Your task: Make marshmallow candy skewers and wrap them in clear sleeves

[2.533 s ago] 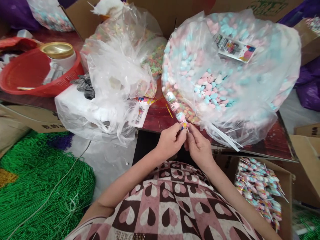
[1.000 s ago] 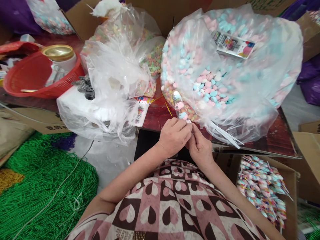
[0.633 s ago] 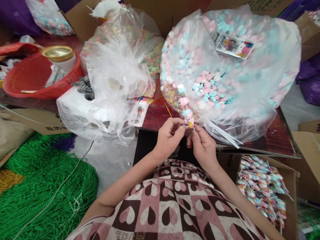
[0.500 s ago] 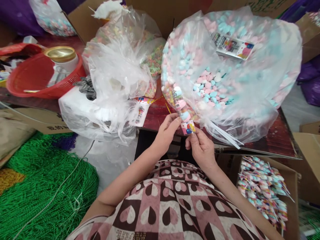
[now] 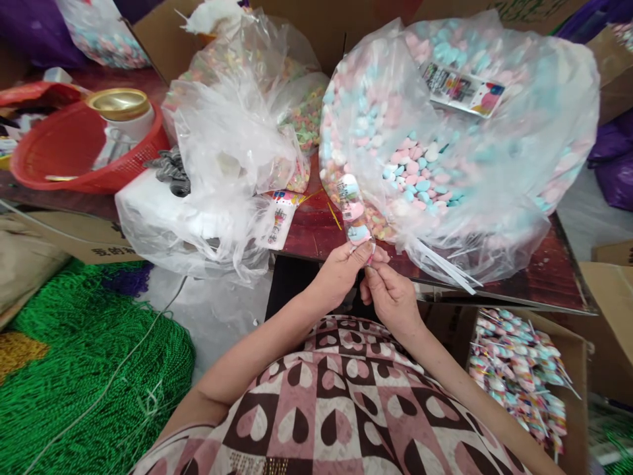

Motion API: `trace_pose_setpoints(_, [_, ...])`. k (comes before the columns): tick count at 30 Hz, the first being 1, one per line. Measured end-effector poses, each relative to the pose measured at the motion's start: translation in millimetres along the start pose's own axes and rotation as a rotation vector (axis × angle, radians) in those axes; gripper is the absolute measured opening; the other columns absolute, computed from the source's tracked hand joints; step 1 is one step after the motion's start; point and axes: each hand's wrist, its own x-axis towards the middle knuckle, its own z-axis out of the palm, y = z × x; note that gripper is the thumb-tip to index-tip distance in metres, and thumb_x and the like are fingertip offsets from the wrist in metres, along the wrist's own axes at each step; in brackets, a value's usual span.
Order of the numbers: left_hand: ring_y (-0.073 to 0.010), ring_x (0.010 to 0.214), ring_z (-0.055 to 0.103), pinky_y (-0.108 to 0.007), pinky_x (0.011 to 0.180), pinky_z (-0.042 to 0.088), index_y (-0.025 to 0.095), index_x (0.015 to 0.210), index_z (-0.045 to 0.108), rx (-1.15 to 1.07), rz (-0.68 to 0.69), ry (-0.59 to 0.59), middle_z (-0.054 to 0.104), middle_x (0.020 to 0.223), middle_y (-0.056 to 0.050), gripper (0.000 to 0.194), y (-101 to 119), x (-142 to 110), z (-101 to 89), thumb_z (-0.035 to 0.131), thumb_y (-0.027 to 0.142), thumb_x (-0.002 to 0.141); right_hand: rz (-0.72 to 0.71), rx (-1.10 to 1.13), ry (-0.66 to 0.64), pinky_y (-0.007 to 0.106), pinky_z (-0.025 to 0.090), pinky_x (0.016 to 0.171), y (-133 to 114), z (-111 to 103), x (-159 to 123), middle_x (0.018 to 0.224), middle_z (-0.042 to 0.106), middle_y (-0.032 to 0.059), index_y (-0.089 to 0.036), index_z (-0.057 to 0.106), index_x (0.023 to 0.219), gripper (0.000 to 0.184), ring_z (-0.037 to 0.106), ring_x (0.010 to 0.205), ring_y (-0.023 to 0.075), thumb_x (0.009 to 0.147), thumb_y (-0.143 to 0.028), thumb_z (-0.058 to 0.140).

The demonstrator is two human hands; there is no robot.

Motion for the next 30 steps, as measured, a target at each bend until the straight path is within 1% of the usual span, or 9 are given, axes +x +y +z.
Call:
trace_pose_setpoints(4, [-0.0113,0.062,0.061,-0.021,0.045,0.044,0.016,0.089,0.066,0.019,-0.024,-0.01,0.07,0.089,-0.005,0.036,5,-4,1.0,0.064,0.051,0.082,0.028,0.051,-0.017,0.021,0.043,0.046,0,1,0,0.049,0.051,-0.0056,-0.021,0.055,0.076,0.031,0.048,0.041,0.0097,0.098,-0.04,0.044])
trace_pose_setpoints(7, [-0.0135,0.069,0.063,-0.023,0.049,0.046,0.02,0.11,0.063,-0.145,-0.042,-0.037,0.07,0.093,-0.005,0.041,12,-4,1.5,0.065,0.05,0.081,0.017,0.022,-0.018,0.021,0.043,0.047,-2,1,1,0.05,0.051,-0.0058,-0.022,0.053,0.075,0.029,0.049,0.042,0.0093,0.098,-0.036,0.044])
trace_pose_setpoints(10, [-0.0163,0.08,0.067,-0.025,0.061,0.051,0.02,0.116,0.06,-0.269,-0.039,-0.033,0.067,0.078,-0.001,0.047,17,-3,1.0,0.07,0.046,0.079,0.008,0.023,-0.028,0.021,0.042,0.047,-4,2,1,0.05,0.052,-0.006,-0.022,0.054,0.076,0.028,0.049,0.042,0.0092,0.098,-0.035,0.044])
trace_pose_setpoints(15, [-0.0192,0.081,0.067,-0.023,0.056,0.049,0.018,0.108,0.064,-0.269,-0.072,0.006,0.054,0.058,0.003,0.038,14,-2,0.2,0.072,0.04,0.078,0.047,0.022,-0.01,0.021,0.044,0.047,-3,6,-3,0.049,0.051,-0.0054,-0.021,0.056,0.074,0.033,0.049,0.042,0.0093,0.098,-0.04,0.044])
trace_pose_setpoints(19, [-0.0171,0.072,0.064,-0.022,0.048,0.045,0.015,0.087,0.066,-0.19,-0.1,-0.021,0.065,0.074,-0.004,0.035,7,-3,-0.9,0.069,0.049,0.078,0.034,0.009,0.017,0.022,0.043,0.044,2,4,-2,0.048,0.052,-0.0043,-0.021,0.056,0.072,0.035,0.049,0.04,0.0099,0.098,-0.042,0.045])
trace_pose_setpoints(23, [-0.0158,0.071,0.062,-0.027,0.056,0.048,0.016,0.075,0.06,-0.131,-0.042,0.013,0.068,0.082,-0.006,0.033,4,-2,-3.4,0.064,0.048,0.081,0.001,-0.101,-0.052,0.022,0.046,0.047,6,-8,3,0.05,0.058,-0.0019,-0.02,0.06,0.068,0.036,0.055,0.045,0.0116,0.096,-0.04,0.049])
trace_pose_setpoints(25, [-0.0138,0.07,0.06,-0.028,0.064,0.049,0.017,0.073,0.058,-0.052,0.013,0.097,0.066,0.076,-0.003,0.031,4,-1,-5.4,0.061,0.046,0.083,-0.013,-0.155,-0.012,0.025,0.051,0.054,6,-16,6,0.061,0.066,0.001,-0.019,0.066,0.076,0.032,0.062,0.053,0.0136,0.095,-0.041,0.052])
trace_pose_setpoints(27, [-0.0118,0.065,0.057,-0.027,0.068,0.047,0.017,0.072,0.057,0.047,0.034,0.144,0.059,0.063,0.001,0.029,4,-1,-6.8,0.059,0.043,0.085,-0.009,-0.176,0.114,0.03,0.056,0.065,5,-21,8,0.078,0.073,0.0042,-0.019,0.07,0.095,0.027,0.067,0.063,0.0158,0.094,-0.041,0.054])
trace_pose_setpoints(30, [-0.01,0.05,0.05,-0.026,0.058,0.041,0.018,0.072,0.055,0.098,-0.054,0.037,0.043,0.048,0.007,0.03,2,-5,-5.4,0.059,0.045,0.084,0.027,-0.019,0.234,0.036,0.058,0.075,2,-27,16,0.101,0.074,0.0081,-0.021,0.063,0.122,0.036,0.071,0.078,0.0188,0.094,-0.042,0.055])
